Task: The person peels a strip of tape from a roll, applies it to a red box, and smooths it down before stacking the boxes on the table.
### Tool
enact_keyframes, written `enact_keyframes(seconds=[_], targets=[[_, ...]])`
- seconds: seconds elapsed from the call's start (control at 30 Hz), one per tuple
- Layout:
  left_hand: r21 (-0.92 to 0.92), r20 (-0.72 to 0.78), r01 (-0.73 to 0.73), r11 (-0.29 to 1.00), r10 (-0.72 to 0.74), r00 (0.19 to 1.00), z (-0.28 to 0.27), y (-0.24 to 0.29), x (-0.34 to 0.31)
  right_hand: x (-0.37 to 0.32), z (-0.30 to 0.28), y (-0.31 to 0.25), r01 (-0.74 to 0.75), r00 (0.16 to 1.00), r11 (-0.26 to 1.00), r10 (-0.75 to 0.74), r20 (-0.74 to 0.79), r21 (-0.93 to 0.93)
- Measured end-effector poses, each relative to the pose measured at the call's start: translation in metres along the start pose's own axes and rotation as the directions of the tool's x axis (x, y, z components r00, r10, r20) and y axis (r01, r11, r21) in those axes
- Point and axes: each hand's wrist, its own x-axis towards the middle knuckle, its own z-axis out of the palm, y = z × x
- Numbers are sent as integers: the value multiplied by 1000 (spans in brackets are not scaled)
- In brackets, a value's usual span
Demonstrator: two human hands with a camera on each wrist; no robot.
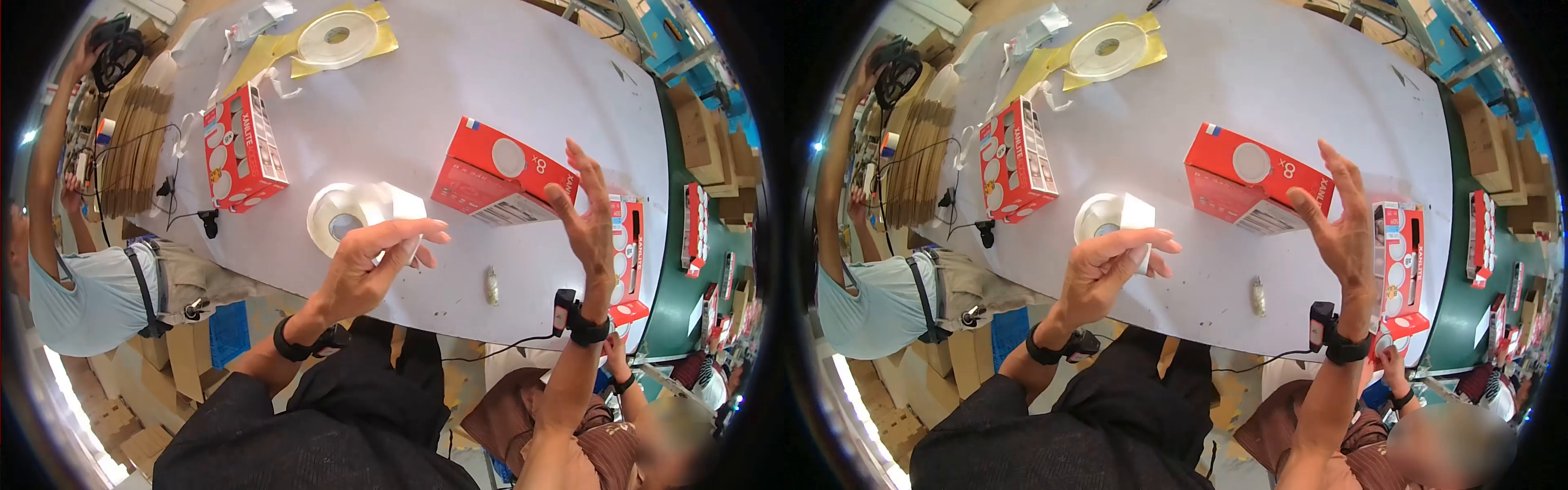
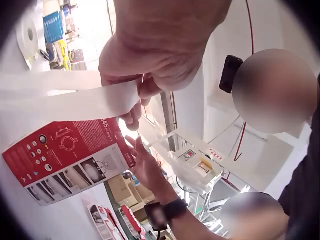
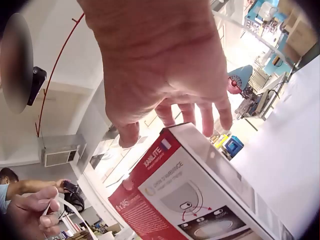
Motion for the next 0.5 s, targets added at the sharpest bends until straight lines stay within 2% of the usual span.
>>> enact_keyframes(seconds=[0.17,0.23,0.27,0.37,0.4,0.43,0.47,0.5], targets=[[9,-24,-30,1000,30,999,11,-7,10,-8,-9,8,8,997,997,-14,-75,-72],[-3,-13,-41,999,41,999,11,-12,12,-17,-9,3,-16,989,993,-2,-149,-116],[-12,7,-59,998,59,998,9,-15,13,-22,-5,-1,57,963,975,-110,-247,-214],[36,88,-84,996,81,993,6,-12,11,-53,1,-26,-47,923,962,-61,-380,-267],[62,119,-87,994,79,990,6,-8,10,-69,7,-40,-119,927,992,101,-360,-28],[22,150,-70,997,65,987,8,-4,8,-86,15,-54,-195,919,958,253,-302,209],[-17,181,-50,999,53,982,10,1,5,-99,21,-66,-290,934,851,352,-65,438],[-55,214,-29,998,40,976,13,7,2,-109,27,-75,-411,906,679,379,189,609]])
